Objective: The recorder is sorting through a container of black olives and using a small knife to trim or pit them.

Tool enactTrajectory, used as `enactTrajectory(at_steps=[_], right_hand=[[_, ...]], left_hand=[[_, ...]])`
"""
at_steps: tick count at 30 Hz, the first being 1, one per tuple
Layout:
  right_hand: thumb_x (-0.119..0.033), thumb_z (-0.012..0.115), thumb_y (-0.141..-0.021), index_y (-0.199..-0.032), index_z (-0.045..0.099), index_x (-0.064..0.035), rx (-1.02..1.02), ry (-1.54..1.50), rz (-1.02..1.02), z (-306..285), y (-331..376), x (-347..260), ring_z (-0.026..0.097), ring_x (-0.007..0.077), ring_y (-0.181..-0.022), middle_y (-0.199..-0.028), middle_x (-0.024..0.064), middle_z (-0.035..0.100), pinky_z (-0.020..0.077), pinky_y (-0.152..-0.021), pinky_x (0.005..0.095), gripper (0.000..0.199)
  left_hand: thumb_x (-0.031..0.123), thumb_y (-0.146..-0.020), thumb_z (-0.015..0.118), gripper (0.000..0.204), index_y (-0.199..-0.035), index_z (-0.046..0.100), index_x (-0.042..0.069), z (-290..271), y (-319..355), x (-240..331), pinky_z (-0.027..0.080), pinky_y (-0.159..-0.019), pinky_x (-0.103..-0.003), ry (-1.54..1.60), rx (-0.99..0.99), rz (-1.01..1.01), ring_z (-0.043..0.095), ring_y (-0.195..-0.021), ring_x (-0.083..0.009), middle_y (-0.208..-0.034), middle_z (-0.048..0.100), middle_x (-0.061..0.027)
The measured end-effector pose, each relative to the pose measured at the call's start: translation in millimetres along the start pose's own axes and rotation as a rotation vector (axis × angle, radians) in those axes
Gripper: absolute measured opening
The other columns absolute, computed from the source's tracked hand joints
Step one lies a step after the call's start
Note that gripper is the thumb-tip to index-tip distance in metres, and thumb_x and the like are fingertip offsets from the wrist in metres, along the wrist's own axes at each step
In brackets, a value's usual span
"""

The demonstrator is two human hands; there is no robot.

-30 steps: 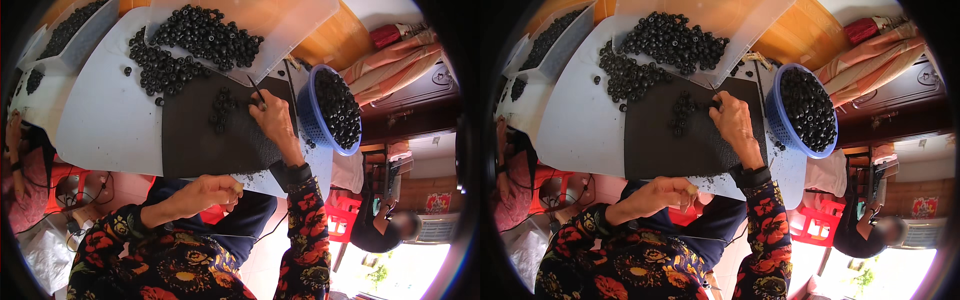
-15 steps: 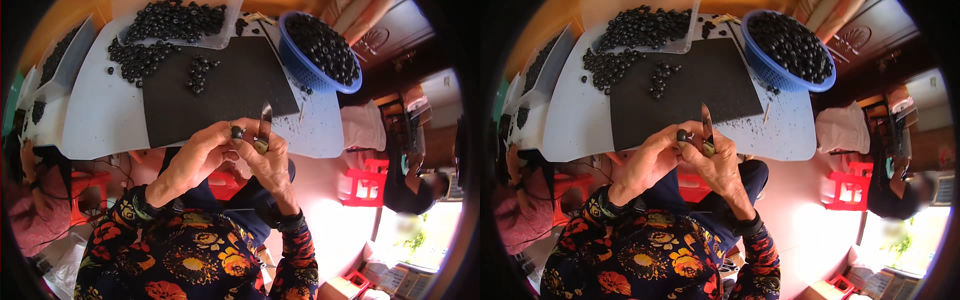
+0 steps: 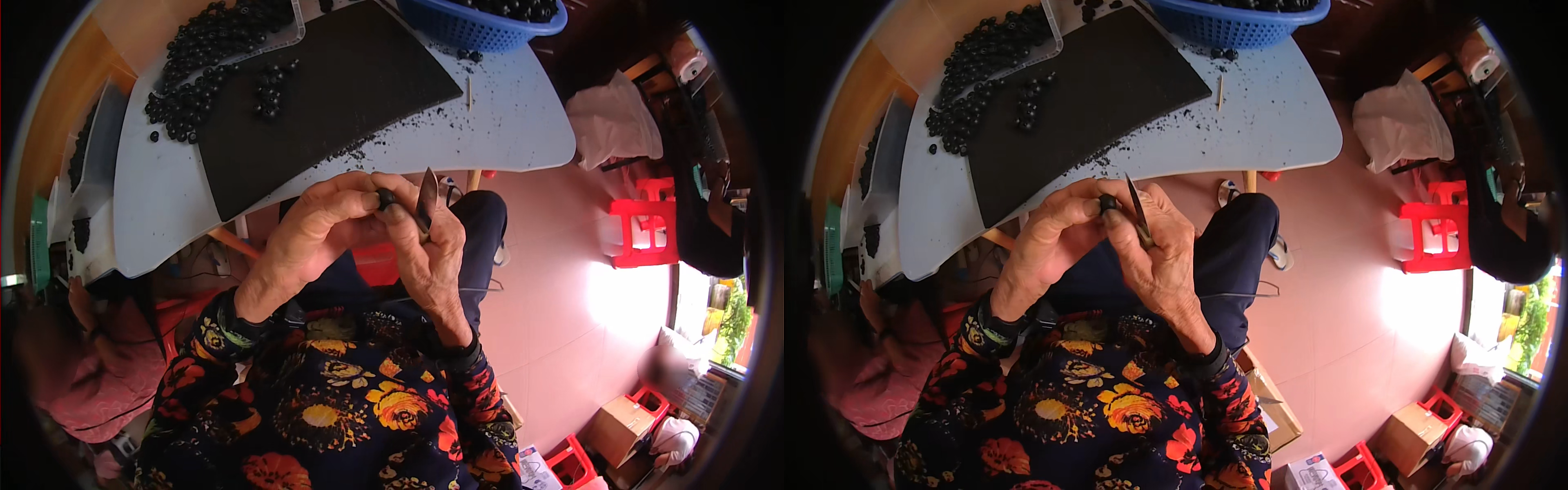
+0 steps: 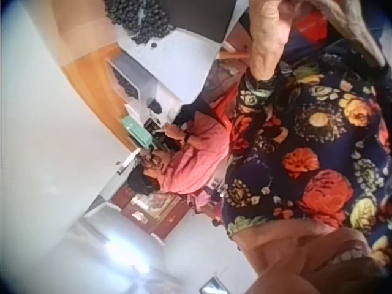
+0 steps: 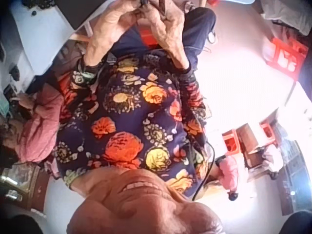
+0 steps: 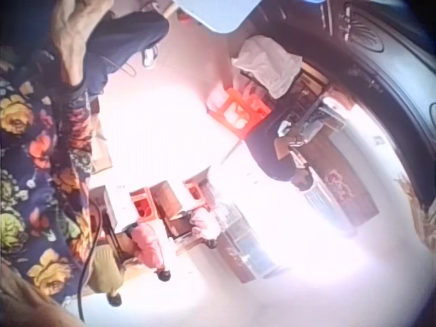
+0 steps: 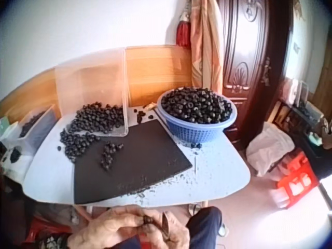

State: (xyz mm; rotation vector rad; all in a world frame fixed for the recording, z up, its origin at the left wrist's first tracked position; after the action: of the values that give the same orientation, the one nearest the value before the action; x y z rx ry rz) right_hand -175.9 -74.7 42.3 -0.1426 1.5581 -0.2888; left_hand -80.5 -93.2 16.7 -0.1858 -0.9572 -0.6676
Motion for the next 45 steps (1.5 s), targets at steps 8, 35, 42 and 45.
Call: enactTrajectory(at_steps=[8, 35, 42, 45], right_hand=[[-0.01, 0.059, -0.091, -0.102, 0.064, 0.0011, 0.111, -0.411, 0.346, -9.5, 18.8, 39.3, 0.052, 0.0038, -0.066, -0.08, 0.0003, 0.062, 0.0415, -0.061, 0.0167, 0.016], [-0.025, 0.06, -0.09, -0.087, 0.054, -0.0004, -0.158, 0.291, 0.075, -9.0, 22.5, 30.8, 0.053, 0.0287, -0.053, -0.064, 0.0137, 0.053, 0.0423, -0.05, 0.0352, 0.026], [-0.017, 0.066, -0.082, -0.088, 0.055, -0.0043, -0.129, 0.512, -0.159, -1.5, 29.8, 24.7, 0.058, 0.0285, -0.059, -0.068, 0.0089, 0.053, 0.0457, -0.049, 0.0364, 0.018], [-0.018, 0.063, -0.085, -0.087, 0.055, -0.003, -0.099, 0.358, -0.051, -5.1, 34.0, 27.9, 0.058, 0.0294, -0.058, -0.068, 0.0105, 0.053, 0.0457, -0.051, 0.0358, 0.017]], left_hand=[[0.011, -0.088, 0.053, 0.027, -0.109, 0.059, -0.006, -5.2, 0.9, -11.8, 0.042, -0.092, -0.033, -0.027, 0.059, 0.007, 0.054, -0.1, -0.0182, -0.11, 0.059, -0.0111], [0.003, -0.086, 0.051, 0.025, -0.109, 0.057, -0.005, -14.6, -0.5, -24.9, 0.044, -0.086, -0.022, -0.273, 0.024, -0.062, 0.054, -0.094, -0.0089, -0.1, 0.058, -0.0034], [0.005, -0.088, 0.055, 0.023, -0.107, 0.059, -0.007, -20.2, -1.1, -33.6, 0.044, -0.086, -0.022, -0.079, 0.102, -0.096, 0.056, -0.093, -0.0093, -0.099, 0.06, -0.0025], [0.003, -0.086, 0.051, 0.024, -0.108, 0.058, -0.003, -22.7, -2.3, -33.6, 0.042, -0.084, -0.023, -0.198, 0.138, -0.117, 0.053, -0.09, -0.0082, -0.097, 0.057, -0.0013]])
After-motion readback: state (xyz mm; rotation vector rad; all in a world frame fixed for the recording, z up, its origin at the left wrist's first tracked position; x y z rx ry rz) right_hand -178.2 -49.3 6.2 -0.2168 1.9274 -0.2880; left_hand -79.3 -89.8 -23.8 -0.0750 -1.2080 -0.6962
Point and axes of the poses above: each hand's wrist, its own y-axis away from the middle knuckle, its own z-axis out of the palm, x = y × z, the point moved 10 cm from there along -y, towards the middle knuckle
